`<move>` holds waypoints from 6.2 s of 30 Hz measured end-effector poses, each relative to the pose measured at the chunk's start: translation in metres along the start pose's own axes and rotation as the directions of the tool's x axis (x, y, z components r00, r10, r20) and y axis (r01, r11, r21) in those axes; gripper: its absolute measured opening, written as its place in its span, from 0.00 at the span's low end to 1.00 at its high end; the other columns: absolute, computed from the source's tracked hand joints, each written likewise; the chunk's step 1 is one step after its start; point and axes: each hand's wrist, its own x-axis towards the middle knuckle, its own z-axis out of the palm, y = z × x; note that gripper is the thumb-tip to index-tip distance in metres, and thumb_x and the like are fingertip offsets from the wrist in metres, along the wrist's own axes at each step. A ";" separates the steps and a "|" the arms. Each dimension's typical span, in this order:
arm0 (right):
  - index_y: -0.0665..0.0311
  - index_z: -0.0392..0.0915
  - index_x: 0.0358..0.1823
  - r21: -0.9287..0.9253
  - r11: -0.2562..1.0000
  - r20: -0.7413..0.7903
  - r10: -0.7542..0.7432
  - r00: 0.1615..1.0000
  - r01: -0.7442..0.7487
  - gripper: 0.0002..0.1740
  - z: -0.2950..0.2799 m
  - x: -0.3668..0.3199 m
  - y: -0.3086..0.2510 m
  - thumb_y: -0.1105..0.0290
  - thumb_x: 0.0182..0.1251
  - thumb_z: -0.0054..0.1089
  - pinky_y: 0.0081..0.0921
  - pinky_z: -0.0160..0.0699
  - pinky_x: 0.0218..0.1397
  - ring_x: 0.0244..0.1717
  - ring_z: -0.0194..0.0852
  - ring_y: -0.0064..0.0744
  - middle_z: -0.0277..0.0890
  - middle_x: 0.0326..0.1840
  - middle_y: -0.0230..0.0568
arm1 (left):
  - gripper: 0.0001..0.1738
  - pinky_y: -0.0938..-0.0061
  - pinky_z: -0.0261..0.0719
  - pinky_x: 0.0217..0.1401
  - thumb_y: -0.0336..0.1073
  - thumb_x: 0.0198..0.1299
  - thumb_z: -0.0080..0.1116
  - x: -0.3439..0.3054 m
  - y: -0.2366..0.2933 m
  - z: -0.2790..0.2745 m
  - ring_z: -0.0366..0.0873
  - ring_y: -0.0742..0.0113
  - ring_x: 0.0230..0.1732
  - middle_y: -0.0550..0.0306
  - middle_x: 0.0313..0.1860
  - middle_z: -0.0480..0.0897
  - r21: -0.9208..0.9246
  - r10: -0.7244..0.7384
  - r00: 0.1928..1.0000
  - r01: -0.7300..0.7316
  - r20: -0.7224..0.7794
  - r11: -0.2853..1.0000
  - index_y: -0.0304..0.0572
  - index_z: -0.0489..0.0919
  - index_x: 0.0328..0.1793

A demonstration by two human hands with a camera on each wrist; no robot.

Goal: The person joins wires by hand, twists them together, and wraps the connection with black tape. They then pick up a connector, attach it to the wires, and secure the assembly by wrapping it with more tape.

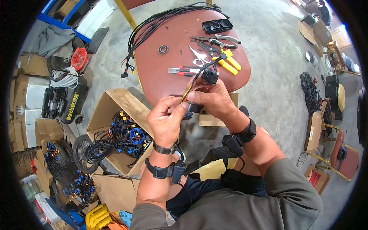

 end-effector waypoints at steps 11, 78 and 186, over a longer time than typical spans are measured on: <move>0.64 0.79 0.44 0.000 1.000 -0.025 0.013 1.000 -0.013 0.14 0.005 0.000 0.001 0.79 0.58 0.73 0.25 0.80 0.49 0.42 0.80 0.22 0.82 0.38 0.34 | 0.07 0.86 0.65 0.32 0.22 0.56 0.71 0.000 -0.001 0.000 0.65 0.84 0.29 0.67 0.35 0.81 0.051 -0.053 0.997 0.055 -0.051 0.997 0.34 0.86 0.42; 0.65 0.73 0.55 -0.712 0.445 0.345 -0.451 0.823 0.543 0.25 0.008 0.005 0.000 0.77 0.53 0.66 0.43 0.74 0.63 0.60 0.75 0.53 0.73 0.56 0.54 | 0.08 0.79 0.80 0.30 0.22 0.58 0.68 0.006 0.014 -0.016 0.81 0.73 0.28 0.56 0.35 0.84 -0.160 -0.052 0.994 0.067 0.096 0.985 0.33 0.81 0.42; 0.66 0.77 0.59 -0.654 0.756 0.341 0.308 0.888 -0.011 0.28 -0.037 -0.058 -0.058 0.63 0.58 0.71 0.28 0.78 0.48 0.43 0.77 0.26 0.81 0.42 0.38 | 0.16 0.80 0.67 0.17 0.21 0.62 0.57 -0.068 -0.024 -0.020 0.71 0.71 0.17 0.45 0.33 0.83 -0.345 -0.642 0.700 0.714 0.313 0.609 0.28 0.78 0.57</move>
